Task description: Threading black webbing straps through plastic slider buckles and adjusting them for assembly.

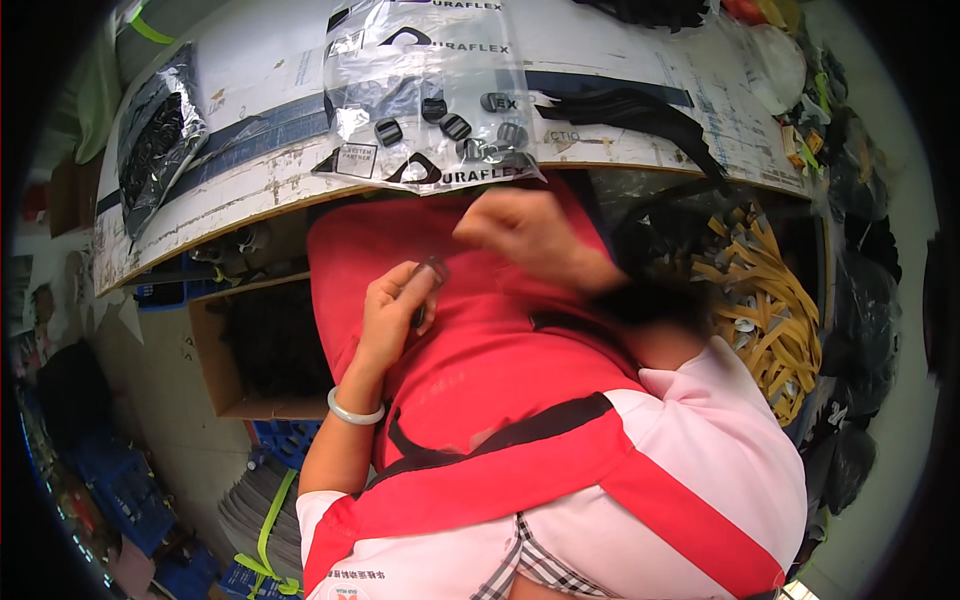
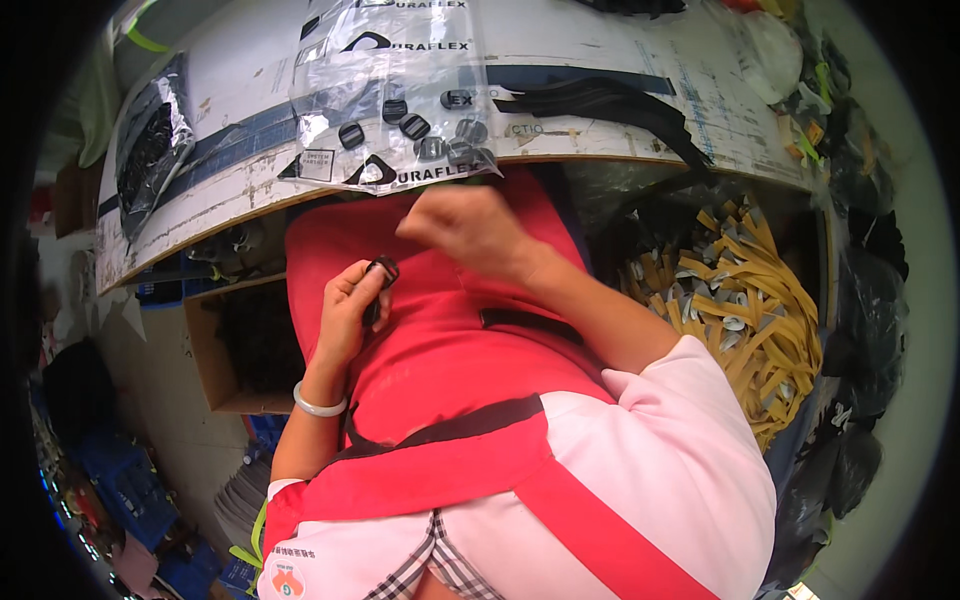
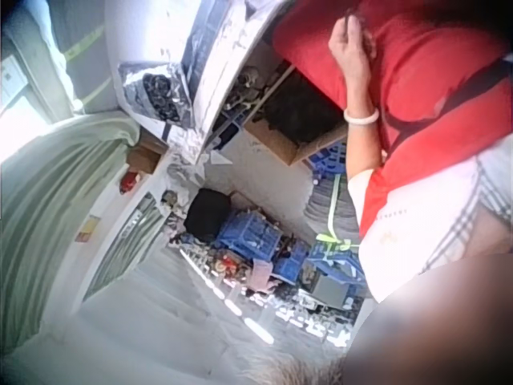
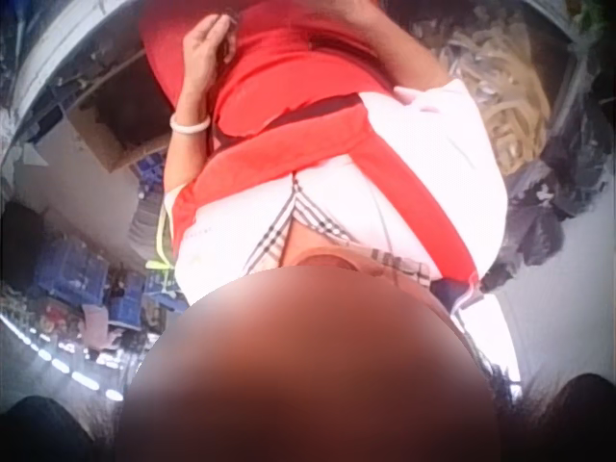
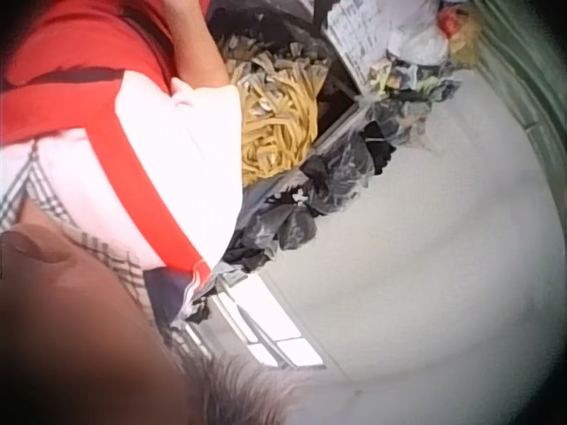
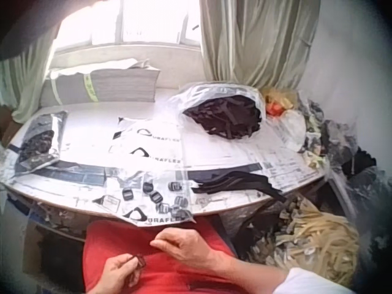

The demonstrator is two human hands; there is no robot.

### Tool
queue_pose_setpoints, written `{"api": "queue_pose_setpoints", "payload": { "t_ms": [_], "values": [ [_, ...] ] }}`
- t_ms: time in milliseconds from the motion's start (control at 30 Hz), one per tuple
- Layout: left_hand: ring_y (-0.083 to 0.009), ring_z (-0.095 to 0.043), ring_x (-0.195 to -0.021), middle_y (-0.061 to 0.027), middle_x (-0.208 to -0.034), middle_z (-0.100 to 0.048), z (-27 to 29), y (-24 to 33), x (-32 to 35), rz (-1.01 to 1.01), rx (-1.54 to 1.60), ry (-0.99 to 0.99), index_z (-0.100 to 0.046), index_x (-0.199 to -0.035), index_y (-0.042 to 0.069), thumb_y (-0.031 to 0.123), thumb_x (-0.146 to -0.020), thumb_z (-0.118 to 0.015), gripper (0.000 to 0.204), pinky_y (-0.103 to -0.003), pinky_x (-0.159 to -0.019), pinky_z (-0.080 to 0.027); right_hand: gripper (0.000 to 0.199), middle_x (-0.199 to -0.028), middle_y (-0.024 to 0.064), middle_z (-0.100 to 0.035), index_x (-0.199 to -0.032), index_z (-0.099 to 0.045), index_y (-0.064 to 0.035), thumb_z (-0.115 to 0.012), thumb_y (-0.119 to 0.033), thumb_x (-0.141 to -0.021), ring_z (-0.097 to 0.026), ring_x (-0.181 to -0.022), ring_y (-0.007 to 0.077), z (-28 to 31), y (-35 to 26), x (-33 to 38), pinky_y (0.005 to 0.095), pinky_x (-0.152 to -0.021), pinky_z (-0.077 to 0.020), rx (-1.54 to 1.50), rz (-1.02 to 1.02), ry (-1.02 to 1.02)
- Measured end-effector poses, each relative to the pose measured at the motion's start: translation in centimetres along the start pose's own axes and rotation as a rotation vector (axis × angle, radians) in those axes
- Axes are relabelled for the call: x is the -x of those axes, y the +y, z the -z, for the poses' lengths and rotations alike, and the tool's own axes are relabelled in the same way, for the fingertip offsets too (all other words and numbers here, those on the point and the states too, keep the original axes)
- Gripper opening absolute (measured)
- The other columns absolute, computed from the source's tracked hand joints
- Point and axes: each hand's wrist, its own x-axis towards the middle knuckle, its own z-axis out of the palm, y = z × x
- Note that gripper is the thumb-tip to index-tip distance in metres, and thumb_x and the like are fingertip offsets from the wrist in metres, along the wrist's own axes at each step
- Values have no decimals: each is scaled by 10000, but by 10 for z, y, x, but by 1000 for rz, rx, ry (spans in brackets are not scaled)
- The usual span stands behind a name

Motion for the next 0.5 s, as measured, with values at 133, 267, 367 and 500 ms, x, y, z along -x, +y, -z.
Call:
{"api": "queue_pose_setpoints", "payload": {
  "t_ms": [133, 267, 367, 500],
  "values": [
    [-106, -490, -569, -27, -680, -523, 10, 2, -2, 210, 410, -48, -574, -886, 34, 242, -977, -520, 233, -225, -449, -369, 171, -947, 58, -622, -940, -685, -97, -693, -81, -770, -564, -912, 266, 69, 35, -27, 370, -806, -472, 766, 131, 514],
    [-119, -482, -676, -26, -759, -495, 4, 6, -9, 288, 482, -43, -562, -962, 26, 250, -971, -522, 227, -234, -492, -388, 160, -969, 29, -604, -918, -698, -121, -698, -90, -761, -541, -950, 249, 90, 88, -37, 372, -886, -413, 874, 174, 461],
    [-117, -466, -690, -12, -764, -478, 6, 6, -9, 241, 453, -49, -568, -1079, 3, 243, -967, -527, 268, -233, -511, -393, 116, -926, 6, -607, -863, -704, -137, -701, -96, -754, -555, -925, 232, 90, 59, -33, 368, -847, -428, 870, 274, 559],
    [-103, -503, -640, -17, -728, -532, 5, 6, -4, 197, 417, -17, -588, -875, 44, 217, -947, -565, 189, -234, -493, -401, 141, -838, -1, -639, -884, -711, -149, -696, -84, -761, -610, -802, 204, 61, -28, -18, 332, -713, -474, 632, 705, 439]
  ]
}}
